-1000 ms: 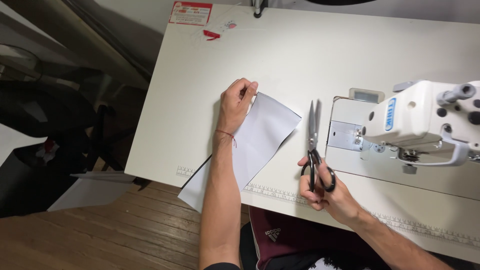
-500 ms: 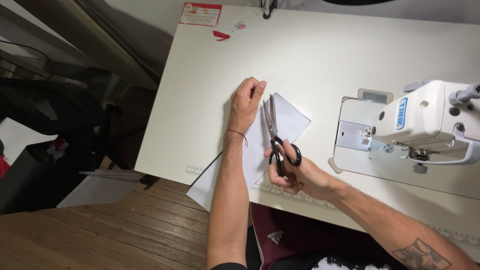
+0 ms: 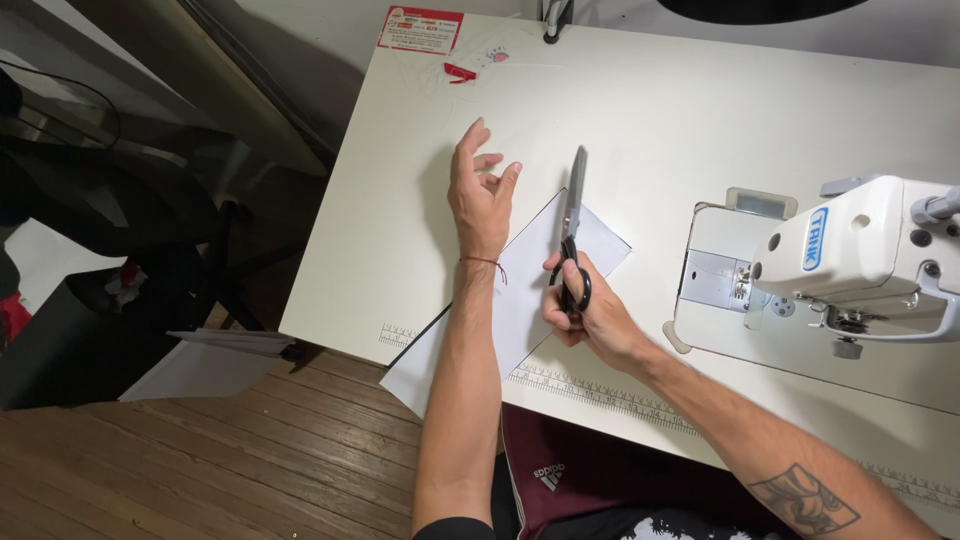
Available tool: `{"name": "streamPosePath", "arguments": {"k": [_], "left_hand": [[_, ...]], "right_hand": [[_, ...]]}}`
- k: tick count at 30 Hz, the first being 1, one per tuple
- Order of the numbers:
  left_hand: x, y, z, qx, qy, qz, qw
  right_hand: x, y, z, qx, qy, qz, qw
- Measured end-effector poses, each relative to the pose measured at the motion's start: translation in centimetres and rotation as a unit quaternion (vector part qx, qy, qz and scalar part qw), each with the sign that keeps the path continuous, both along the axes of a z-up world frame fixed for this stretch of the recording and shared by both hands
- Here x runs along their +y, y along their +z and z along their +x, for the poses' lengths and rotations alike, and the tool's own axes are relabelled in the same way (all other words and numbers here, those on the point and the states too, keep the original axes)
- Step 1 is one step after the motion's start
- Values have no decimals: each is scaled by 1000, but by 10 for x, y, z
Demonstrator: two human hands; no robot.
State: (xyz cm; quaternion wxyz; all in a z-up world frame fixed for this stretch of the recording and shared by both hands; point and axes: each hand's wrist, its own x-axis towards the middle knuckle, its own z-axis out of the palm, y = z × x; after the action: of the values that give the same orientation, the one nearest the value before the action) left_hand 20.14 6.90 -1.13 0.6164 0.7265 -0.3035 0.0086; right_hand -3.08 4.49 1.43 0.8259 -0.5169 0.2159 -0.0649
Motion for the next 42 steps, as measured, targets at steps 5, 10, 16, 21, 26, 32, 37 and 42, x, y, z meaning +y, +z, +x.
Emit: {"name": "streamPosePath", "arguments": {"k": [5, 10, 16, 21, 26, 32, 37, 42], "left_hand": [[7, 23, -13, -108, -125, 101, 981], [10, 14, -15, -156, -199, 240, 937], [11, 16, -12, -107, -202, 205, 952], [16, 27, -16, -73, -207, 153, 964], [15, 26, -18, 29, -223, 90, 970], [17, 24, -17, 107, -199, 41, 973], [14, 6, -10, 94, -158, 8, 983], [11, 11, -14, 100, -143, -21, 984]], "right_hand": [[4, -13, -9, -82, -35, -68, 994], [-38, -33, -10, -2, -123, -98, 988], [-116, 0, -30, 71, -143, -334, 929], [-126, 2, -39, 97, -164, -433, 881], [-113, 35, -39, 117, -169, -517, 831], [-119, 8, -42, 170, -98, -648, 736], [-116, 14, -48, 196, -91, -663, 717], [-90, 39, -56, 69, -154, -729, 663]]}}
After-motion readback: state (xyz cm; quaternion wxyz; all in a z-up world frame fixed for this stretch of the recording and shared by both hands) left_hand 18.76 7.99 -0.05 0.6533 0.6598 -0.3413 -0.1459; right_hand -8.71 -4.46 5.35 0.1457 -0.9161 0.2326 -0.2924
